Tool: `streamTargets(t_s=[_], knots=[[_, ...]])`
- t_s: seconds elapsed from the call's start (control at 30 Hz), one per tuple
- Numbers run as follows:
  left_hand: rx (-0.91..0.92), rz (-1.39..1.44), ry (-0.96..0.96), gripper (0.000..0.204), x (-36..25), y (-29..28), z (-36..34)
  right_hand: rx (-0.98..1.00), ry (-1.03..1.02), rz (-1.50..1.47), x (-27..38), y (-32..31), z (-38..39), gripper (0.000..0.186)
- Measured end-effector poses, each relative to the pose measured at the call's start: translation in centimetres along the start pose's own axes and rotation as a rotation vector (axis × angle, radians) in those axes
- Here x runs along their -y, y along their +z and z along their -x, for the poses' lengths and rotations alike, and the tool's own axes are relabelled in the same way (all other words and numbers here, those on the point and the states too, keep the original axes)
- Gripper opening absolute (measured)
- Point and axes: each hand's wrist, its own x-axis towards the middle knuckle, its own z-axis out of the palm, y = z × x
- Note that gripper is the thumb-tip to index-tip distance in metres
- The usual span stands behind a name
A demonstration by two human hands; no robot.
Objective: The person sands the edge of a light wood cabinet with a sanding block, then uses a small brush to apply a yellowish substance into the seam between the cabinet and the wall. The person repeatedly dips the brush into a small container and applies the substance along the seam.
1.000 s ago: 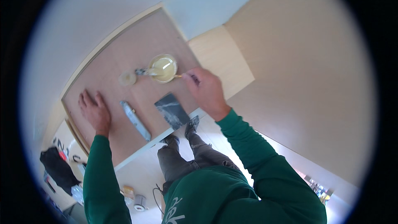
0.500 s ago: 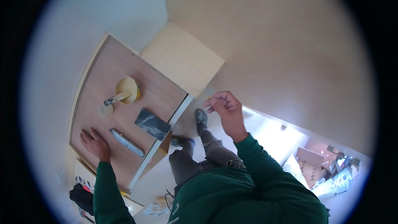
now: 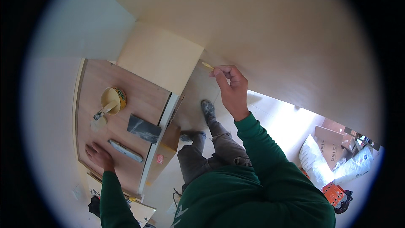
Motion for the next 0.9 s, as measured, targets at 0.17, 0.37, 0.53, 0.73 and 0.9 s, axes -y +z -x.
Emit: streamTargets(t_s=[0.17, 0.37, 0.53, 0.73, 0.9], knots=[[0.010, -0.006, 0.008, 0.070, -0.2, -0.1, 0.0, -0.084, -0.042, 0.031, -1.3, 0.6, -0.8, 0.014], [-0.008, -0.020, 0.022, 0.070, 0.1, -0.1, -0.1, -0.105, -0.175, 0.175, -3.6, 1.5, -0.6, 0.012], [-0.023, -0.011, 0.037, 0.069, 0.2, 0.0, -0.1, -0.139, -0.171, 0.176, -3.1, 1.9, -0.6, 0.013], [-0.028, -0.023, 0.045, 0.069, 0.2, 0.0, -0.1, -0.160, -0.155, 0.158, -3.3, 2.0, -0.5, 0.014], [-0.035, -0.007, 0.042, 0.069, 0.6, 0.1, -0.2, -0.155, -0.162, 0.155, -3.5, 2.2, -0.5, 0.014]])
